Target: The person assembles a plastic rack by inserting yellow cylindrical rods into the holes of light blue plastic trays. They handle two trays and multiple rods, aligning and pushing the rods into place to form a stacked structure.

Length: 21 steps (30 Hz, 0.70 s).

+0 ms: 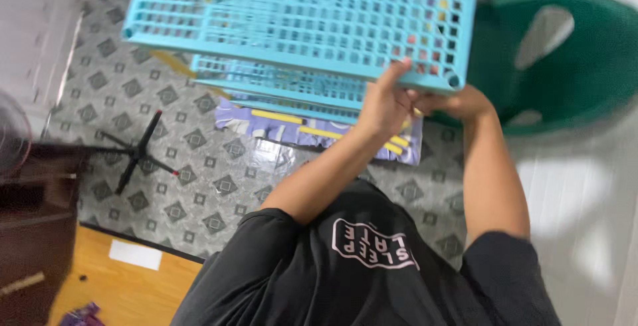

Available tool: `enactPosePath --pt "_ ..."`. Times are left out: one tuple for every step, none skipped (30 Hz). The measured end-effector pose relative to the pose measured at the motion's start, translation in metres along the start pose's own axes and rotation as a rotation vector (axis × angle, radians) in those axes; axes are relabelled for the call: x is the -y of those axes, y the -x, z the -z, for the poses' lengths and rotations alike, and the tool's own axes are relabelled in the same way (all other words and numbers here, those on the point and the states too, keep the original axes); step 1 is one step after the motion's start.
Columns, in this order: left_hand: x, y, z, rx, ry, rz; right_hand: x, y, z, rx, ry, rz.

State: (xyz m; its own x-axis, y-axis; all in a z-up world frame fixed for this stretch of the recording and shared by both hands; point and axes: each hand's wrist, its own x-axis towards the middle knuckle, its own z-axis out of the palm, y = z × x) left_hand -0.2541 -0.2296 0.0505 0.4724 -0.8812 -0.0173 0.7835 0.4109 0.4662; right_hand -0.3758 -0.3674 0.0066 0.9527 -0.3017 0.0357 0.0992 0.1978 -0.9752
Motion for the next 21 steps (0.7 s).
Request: enactPosePath --pt "0.000 0.004 -0.002 -0.001 0.020 0.015 0.000 0.004 -0.009 -0.028 -0.094 -0.068" --pt "0.004 0.007 -0.002 0.014 0.038 0.014 -0.004 0.009 -0.016 -0.085 -0.095 0.000" --pt "0.008 0.007 -0.003 0.030 0.055 0.013 -0.009 0.011 -0.022 -0.140 -0.099 0.069" --pt "0.008 0.006 -0.004 0.043 0.075 0.019 -0.009 0.010 -0.030 -0.201 -0.107 0.135" --pt "0.006 0.002 -0.005 0.034 0.096 0.017 -0.008 0.006 -0.034 -0.230 -0.138 0.178" --pt "0.007 0.004 -0.005 0.020 0.119 0.026 -0.009 0.007 -0.041 -0.268 -0.174 0.214" --pt "0.009 0.006 -0.005 0.007 0.143 0.034 -0.011 0.008 -0.046 -0.306 -0.211 0.250" --pt "0.011 0.006 -0.004 0.012 0.132 0.007 -0.013 0.008 -0.052 -0.375 -0.183 0.259" --pt "0.012 0.008 -0.003 0.016 0.122 -0.020 -0.015 0.009 -0.057 -0.444 -0.155 0.269" --pt "0.013 0.006 -0.004 0.026 0.110 -0.045 -0.015 0.007 -0.058 -0.516 -0.125 0.286" --pt "0.013 0.003 -0.003 0.020 0.103 -0.040 -0.015 0.003 -0.059 -0.514 -0.103 0.341" --pt "0.012 0.004 -0.002 0.011 0.097 -0.033 -0.017 0.001 -0.062 -0.515 -0.083 0.393" --pt "0.012 0.005 -0.002 0.001 0.091 -0.027 -0.019 0.000 -0.065 -0.516 -0.063 0.445" --pt "0.012 0.006 -0.002 -0.006 0.088 -0.027 -0.021 0.000 -0.067 -0.571 -0.047 0.466" --pt "0.012 0.007 -0.002 -0.012 0.084 -0.026 -0.026 0.000 -0.071 -0.625 -0.031 0.488" --pt "0.012 0.008 -0.002 -0.021 0.081 -0.027 -0.030 -0.001 -0.074 -0.679 -0.015 0.508" --pt "0.012 0.010 -0.002 -0.015 0.071 -0.038 -0.034 -0.001 -0.076 -0.726 0.050 0.530" --pt "0.011 0.010 -0.003 -0.007 0.059 -0.048 -0.038 -0.003 -0.078 -0.773 0.114 0.555" --pt "0.011 0.010 -0.004 0.002 0.048 -0.058 -0.042 -0.006 -0.079 -0.819 0.178 0.580" --pt "0.011 0.008 -0.005 -0.004 0.054 -0.054 -0.044 -0.008 -0.078 -0.843 0.180 0.581" --pt "0.011 0.006 -0.006 -0.009 0.061 -0.050 -0.046 -0.010 -0.075 -0.867 0.181 0.581"
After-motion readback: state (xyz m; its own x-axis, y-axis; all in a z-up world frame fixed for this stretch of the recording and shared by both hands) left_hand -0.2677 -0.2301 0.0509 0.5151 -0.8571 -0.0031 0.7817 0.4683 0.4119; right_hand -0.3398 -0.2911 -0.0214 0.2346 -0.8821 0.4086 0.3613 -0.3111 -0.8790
